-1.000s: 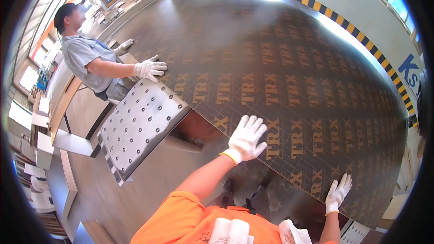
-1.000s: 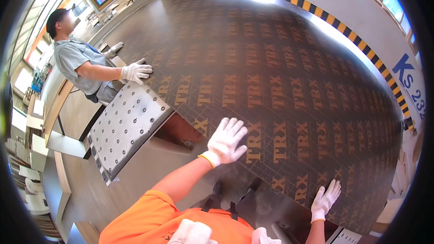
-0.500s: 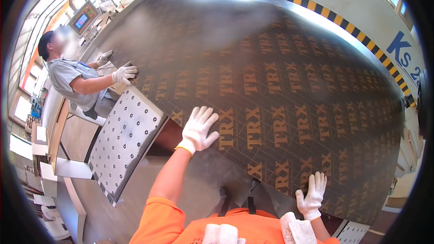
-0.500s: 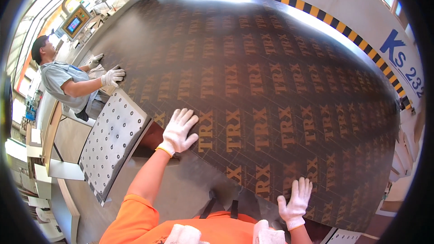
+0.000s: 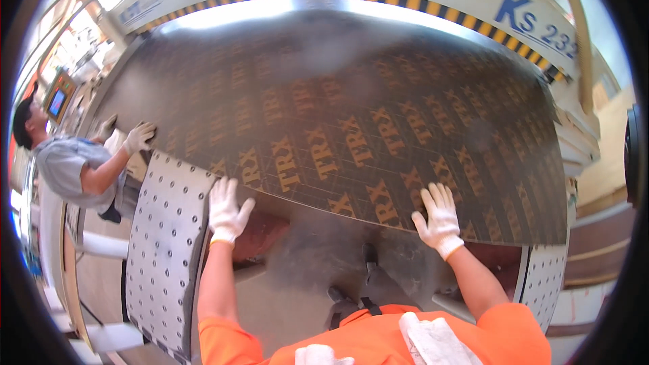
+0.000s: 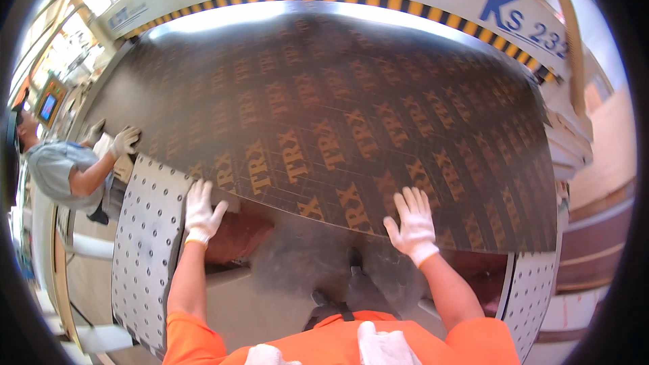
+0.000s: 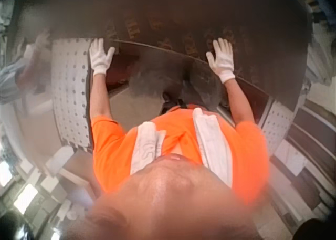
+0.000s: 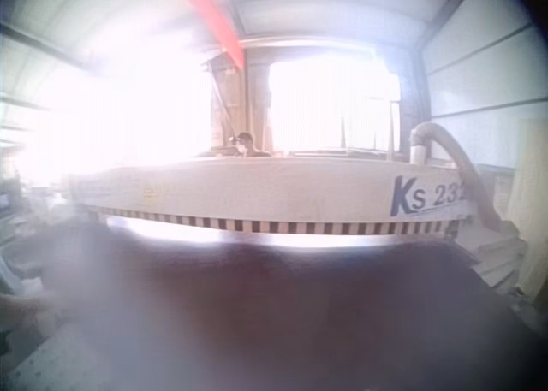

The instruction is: The person feeds a large wooden panel into a cutting machine with a coworker, unloads and stacks the cut pieces onto piles, and retrieves another panel from a stack to load into the machine.

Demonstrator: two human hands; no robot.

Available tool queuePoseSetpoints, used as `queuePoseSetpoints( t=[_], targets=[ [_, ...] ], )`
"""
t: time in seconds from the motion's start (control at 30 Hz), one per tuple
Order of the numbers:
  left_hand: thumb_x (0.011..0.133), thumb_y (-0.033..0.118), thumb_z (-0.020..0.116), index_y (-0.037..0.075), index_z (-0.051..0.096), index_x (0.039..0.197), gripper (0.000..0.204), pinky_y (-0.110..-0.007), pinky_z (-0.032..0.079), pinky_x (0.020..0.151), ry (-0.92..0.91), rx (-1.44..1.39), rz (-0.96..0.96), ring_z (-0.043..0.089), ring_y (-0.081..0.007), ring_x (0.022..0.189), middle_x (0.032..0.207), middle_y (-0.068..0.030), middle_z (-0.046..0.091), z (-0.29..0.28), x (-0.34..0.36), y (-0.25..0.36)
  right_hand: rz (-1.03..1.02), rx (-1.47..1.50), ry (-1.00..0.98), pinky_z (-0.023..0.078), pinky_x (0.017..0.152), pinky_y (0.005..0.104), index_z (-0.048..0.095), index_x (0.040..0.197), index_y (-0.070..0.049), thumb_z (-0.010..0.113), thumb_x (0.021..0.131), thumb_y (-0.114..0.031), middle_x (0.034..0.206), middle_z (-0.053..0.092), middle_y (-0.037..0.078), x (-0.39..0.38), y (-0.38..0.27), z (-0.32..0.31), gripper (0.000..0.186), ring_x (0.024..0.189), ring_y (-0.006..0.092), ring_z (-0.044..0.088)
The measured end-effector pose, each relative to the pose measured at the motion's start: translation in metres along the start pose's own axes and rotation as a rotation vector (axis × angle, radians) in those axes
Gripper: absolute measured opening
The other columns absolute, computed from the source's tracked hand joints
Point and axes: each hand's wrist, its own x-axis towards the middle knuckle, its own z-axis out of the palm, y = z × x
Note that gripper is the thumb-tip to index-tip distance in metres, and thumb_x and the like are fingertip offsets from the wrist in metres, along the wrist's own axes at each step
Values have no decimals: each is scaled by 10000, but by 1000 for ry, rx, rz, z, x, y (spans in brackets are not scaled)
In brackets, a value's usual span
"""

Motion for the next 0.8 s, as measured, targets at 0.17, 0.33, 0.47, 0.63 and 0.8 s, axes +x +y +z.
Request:
queuePoseSetpoints(
  t=[0.17,0.33,0.47,0.63,0.8],
  targets=[
    [764,387,936,23,484,1655,1064,-612,227,1398,-174,204,50,377,-497,1634,1739,-270,450,-9,-70,-58,21,-25,37,326,1347,611,644,1482,19,764,974,-353,1593,577,300,17,6,19,641,1533,532,484],
    [786,346,911,24,439,1694,1073,-537,270,1398,-115,182,-167,364,-463,1654,1771,-274,405,-10,-87,-102,23,-80,17,312,1359,595,625,1528,19,741,1001,-349,1642,546,293,28,15,30,653,1571,505,458],
    [821,335,881,14,462,1653,985,-557,227,1407,-123,227,-246,336,-464,1663,1740,-260,442,-16,-104,-108,89,-100,1,280,1378,581,609,1549,3,699,1025,-338,1661,534,278,23,33,35,631,1598,489,428],
    [843,323,868,0,474,1628,936,-585,237,1394,18,237,-135,375,-471,1628,1695,-261,474,1,-112,-109,76,-149,87,309,1364,579,614,1546,-15,669,1047,-317,1649,545,277,44,67,74,585,1570,486,456],
    [842,313,887,12,505,1610,909,-591,268,1374,39,297,-211,404,-497,1589,1662,-284,489,27,-116,-116,97,-208,170,355,1338,568,633,1549,-7,661,1071,-279,1649,566,266,80,115,132,551,1542,488,491]
  ],
)
